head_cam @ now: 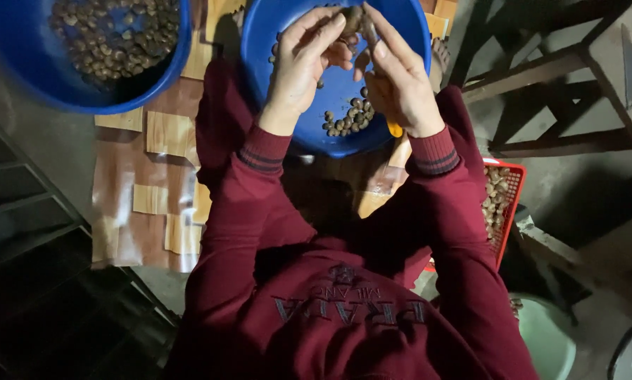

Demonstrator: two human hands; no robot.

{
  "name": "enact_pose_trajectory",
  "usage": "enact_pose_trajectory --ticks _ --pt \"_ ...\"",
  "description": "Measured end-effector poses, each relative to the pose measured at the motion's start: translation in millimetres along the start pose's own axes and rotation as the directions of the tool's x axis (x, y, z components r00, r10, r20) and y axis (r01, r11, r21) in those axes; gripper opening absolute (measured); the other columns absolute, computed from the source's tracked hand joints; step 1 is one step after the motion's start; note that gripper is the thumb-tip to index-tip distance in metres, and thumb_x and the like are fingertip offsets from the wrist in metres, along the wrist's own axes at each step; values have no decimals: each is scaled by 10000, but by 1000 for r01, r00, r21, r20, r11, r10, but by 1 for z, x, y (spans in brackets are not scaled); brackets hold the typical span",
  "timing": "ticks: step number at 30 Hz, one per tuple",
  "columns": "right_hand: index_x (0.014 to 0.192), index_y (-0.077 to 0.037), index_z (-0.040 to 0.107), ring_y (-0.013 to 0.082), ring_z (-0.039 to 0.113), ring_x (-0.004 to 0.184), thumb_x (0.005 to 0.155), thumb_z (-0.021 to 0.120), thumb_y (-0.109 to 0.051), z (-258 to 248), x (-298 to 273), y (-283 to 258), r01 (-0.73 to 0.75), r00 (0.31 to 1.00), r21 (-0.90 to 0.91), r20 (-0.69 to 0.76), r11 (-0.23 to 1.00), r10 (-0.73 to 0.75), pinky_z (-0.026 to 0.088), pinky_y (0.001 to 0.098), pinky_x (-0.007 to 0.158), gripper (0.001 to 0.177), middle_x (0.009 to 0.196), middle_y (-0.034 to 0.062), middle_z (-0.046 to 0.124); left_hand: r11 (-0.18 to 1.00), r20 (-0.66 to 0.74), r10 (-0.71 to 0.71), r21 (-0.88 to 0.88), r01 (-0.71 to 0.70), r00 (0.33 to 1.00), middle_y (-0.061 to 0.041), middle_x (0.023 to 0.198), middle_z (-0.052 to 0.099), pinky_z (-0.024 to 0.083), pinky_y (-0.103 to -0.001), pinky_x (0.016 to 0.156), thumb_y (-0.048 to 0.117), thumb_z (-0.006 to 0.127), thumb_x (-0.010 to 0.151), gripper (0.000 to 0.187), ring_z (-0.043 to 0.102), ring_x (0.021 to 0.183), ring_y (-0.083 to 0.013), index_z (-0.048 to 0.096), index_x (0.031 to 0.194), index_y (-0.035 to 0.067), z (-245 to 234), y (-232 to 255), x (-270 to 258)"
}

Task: A person uses a small knife to peel the outer skin from cashew nuts while sitting on the floor.

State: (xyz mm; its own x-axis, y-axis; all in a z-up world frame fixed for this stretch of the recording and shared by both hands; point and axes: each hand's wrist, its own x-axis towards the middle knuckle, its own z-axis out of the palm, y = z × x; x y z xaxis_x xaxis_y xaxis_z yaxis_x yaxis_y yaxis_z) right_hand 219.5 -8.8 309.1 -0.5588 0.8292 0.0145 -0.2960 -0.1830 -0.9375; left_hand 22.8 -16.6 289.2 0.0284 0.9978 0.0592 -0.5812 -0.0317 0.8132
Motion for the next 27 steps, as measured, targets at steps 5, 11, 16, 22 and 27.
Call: enact_pose_trajectory --ticks 5,11,16,22,27 --pt "1613 -97 409 60 482 700 1152 503 -189 1 2 11 -65 997 -14 -53 998 64 307 174 560 480 1033 60 626 997 29 63 -55 -62 998 -89 1009 710 577 -324 689 185 638 1052 147 685 837 -178 667 1105 51 10 8 1" --pt "1585 -93 456 103 571 899 1144 498 -245 0 2 1 -76 993 -155 -98 985 61 402 186 730 469 1069 51 625 988 35 114 104 -117 993 -73 1090 705 600 -310 849 118 680 1038 205 700 947 -177 617 1227 65 5 1 1" --pt "1611 -138 424 58 531 803 1165 475 -225 4 0 -4 -102 991 -240 -107 965 78 313 157 572 457 994 43 626 880 100 227 405 -248 969 -75 1190 722 634 -276 871 29 651 1116 492 723 954 -168 447 1533 191 1 -7 -2" --pt "1597 -70 438 84 473 760 1145 520 -192 3 -2 -1 -47 996 80 -71 996 53 400 204 687 476 878 -9 519 746 132 299 585 -317 945 -29 1169 701 622 -252 886 -29 666 1021 409 723 996 -144 571 1372 158 6 -12 -1" --pt "1590 -29 403 91 496 793 1140 487 -267 8 1 -11 -8 996 -21 -88 1000 6 415 197 725 516 1635 155 469 764 153 304 551 -337 940 -63 1268 684 621 -289 1004 -92 662 988 374 733 1121 -194 571 1317 61 8 -15 1"
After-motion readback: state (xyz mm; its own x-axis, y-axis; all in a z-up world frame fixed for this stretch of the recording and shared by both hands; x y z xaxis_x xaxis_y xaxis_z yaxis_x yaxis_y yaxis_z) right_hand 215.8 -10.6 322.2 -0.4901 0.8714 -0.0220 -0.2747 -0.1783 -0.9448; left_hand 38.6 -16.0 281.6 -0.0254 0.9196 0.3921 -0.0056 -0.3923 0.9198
